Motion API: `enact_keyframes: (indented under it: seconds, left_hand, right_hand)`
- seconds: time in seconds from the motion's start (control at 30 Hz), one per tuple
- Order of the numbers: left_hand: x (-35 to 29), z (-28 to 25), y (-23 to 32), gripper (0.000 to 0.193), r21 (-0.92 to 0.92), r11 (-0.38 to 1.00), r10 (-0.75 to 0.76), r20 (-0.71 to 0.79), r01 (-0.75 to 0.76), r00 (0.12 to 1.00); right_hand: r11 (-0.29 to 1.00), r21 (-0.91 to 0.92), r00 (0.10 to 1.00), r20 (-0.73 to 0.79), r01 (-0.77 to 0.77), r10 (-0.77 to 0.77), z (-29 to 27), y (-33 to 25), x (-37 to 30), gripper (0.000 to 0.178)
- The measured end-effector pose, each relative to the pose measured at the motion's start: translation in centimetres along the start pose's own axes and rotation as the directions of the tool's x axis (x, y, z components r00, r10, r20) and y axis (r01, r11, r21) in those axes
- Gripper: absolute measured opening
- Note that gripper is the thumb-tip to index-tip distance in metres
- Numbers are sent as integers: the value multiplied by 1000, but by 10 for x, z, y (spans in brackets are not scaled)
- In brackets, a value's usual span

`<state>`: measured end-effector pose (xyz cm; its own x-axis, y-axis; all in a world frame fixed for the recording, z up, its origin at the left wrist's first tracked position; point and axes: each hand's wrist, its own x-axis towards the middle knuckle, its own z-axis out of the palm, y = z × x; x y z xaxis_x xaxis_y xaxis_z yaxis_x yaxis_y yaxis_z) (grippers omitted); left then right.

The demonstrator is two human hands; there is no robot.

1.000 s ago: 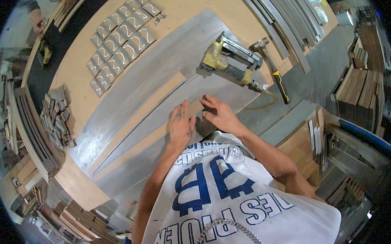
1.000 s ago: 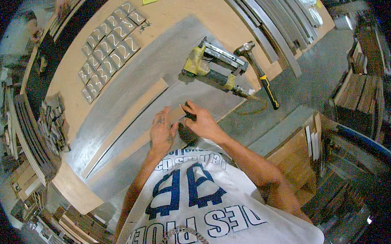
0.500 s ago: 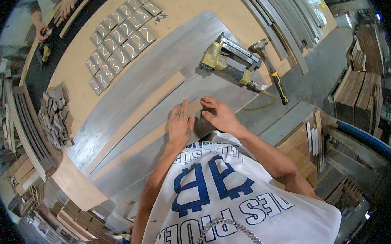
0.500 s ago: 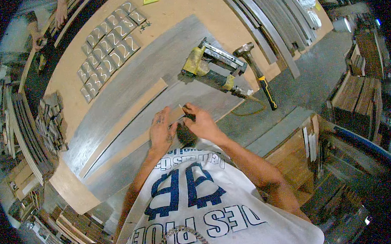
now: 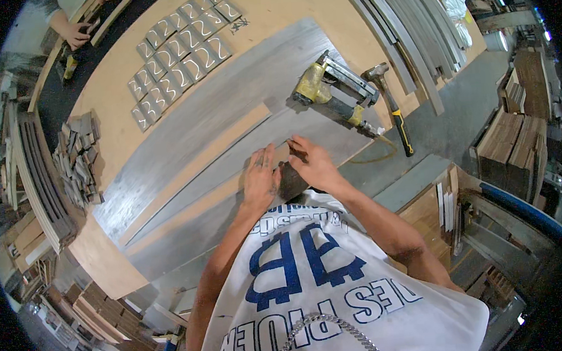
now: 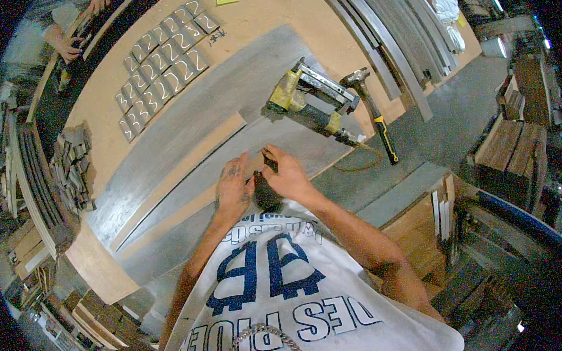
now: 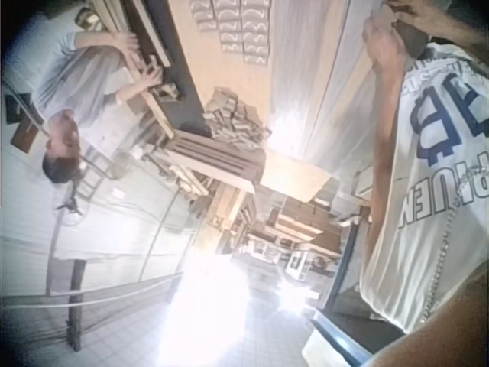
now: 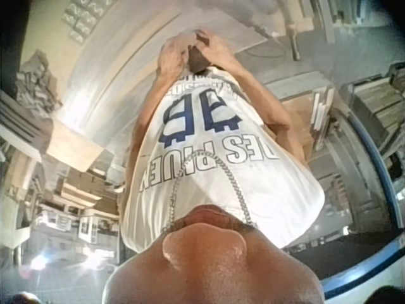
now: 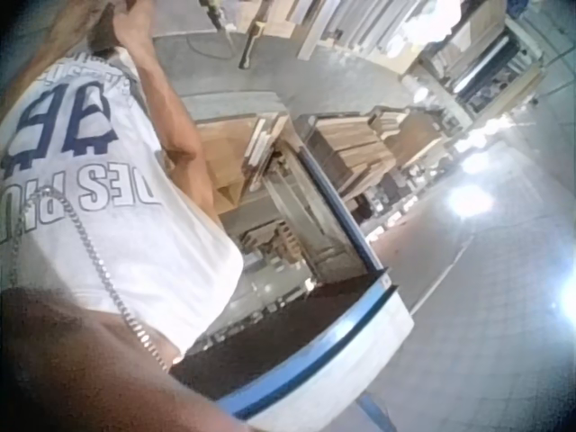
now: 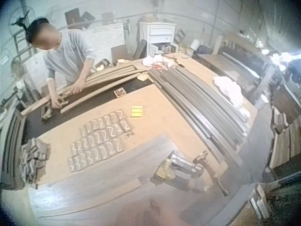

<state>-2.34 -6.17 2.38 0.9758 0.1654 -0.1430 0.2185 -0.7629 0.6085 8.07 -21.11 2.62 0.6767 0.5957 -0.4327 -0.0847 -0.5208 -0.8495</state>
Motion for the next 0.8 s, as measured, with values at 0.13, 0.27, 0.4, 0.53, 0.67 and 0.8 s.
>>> enact_keyframes:
  seconds: [0.13, 0.27, 0.4, 0.53, 0.67, 0.8]
  left_hand:
    - [-1, -2, -1, 63, -34, 999, -17, 12, 17, 1000]
    - [0, 2, -3, 63, -16, 1000, 11, -12, -11, 1000]
    - [0, 1, -3, 63, -47, 998, 28, -20, -29, 999]
    - [-1, 3, -4, 62, -56, 998, 28, -36, -30, 999]
    - [-1, -1, -2, 63, -42, 999, 15, -2, -15, 1000]
    - [-2, 0, -6, 64, -33, 998, 51, -16, -51, 999]
  right_hand:
    - [999, -7, 999, -22, -47, 47, 3, -3, -2, 58]
    - [992, 120, 995, -87, -32, 43, 4, 3, -8, 52]
    - [994, 17, 993, 47, -110, 109, -5, -9, -13, 56]
    - [993, -60, 993, 47, -106, 109, -5, -10, -14, 55]
    - [998, 0, 991, -121, -60, 60, 9, -5, -7, 49]
    - [997, -80, 994, -109, 7, -16, 9, -14, -6, 50]
